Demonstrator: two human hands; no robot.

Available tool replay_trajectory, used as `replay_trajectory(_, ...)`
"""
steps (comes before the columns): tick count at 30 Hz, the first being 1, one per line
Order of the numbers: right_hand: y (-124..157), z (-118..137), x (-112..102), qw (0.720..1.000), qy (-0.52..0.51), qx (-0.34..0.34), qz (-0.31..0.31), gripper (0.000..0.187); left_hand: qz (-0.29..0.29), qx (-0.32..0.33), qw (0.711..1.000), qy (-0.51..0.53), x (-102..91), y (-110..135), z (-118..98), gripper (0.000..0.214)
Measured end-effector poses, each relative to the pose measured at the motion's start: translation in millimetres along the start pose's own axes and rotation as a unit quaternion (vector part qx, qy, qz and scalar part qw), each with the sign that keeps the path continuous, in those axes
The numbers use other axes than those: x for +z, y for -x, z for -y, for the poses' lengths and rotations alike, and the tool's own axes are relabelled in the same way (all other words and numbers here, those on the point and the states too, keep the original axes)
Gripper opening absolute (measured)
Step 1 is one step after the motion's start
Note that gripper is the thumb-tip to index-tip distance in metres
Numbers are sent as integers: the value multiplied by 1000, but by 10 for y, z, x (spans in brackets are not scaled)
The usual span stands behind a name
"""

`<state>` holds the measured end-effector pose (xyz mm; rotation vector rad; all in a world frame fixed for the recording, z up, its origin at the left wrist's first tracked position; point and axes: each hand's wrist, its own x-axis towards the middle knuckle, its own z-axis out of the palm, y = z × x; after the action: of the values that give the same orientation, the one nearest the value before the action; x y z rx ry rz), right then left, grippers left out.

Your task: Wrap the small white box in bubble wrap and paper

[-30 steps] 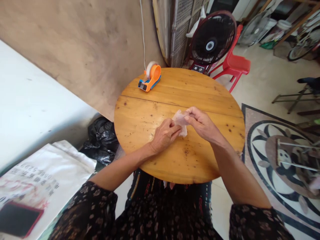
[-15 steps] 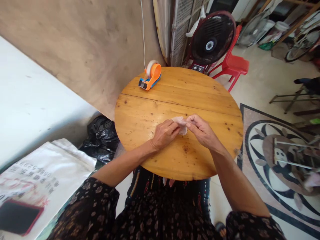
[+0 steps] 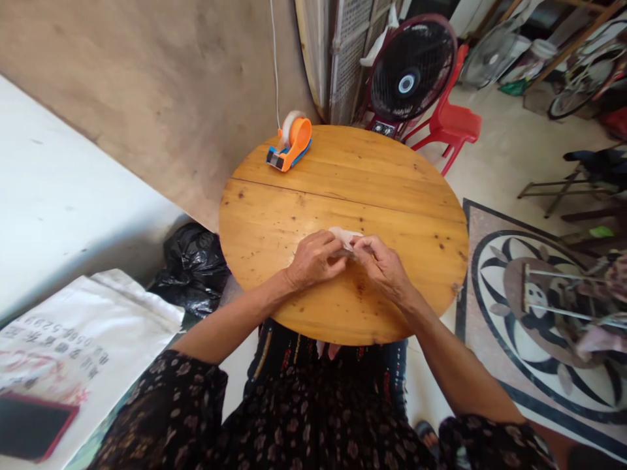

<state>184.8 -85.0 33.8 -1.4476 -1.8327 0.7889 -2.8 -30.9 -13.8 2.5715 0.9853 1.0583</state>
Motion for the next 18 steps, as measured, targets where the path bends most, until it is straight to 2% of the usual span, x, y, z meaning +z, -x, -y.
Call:
replay_trajectory(5, 42, -52, 72, 992, 31, -112, -38, 11, -18, 30, 998, -45, 24, 5, 11, 16)
replay_trajectory(10, 88, -105, 167, 984, 53, -156, -74, 11, -68, 23, 996, -48, 31, 24, -2, 9)
replay_trajectory(13, 101, -131, 210, 979, 72, -175, -83, 13, -95, 9, 995, -14, 29, 23, 40, 31)
replay_trajectory(15, 98, -146, 219, 975, 80, -188, -83, 13, -88, 25, 996, 14, 28, 6, 84, 45)
replay_trajectory(18, 88, -168, 213, 972, 90, -203, -78, 15, -44, 54, 996, 56, 29, -23, 145, 35)
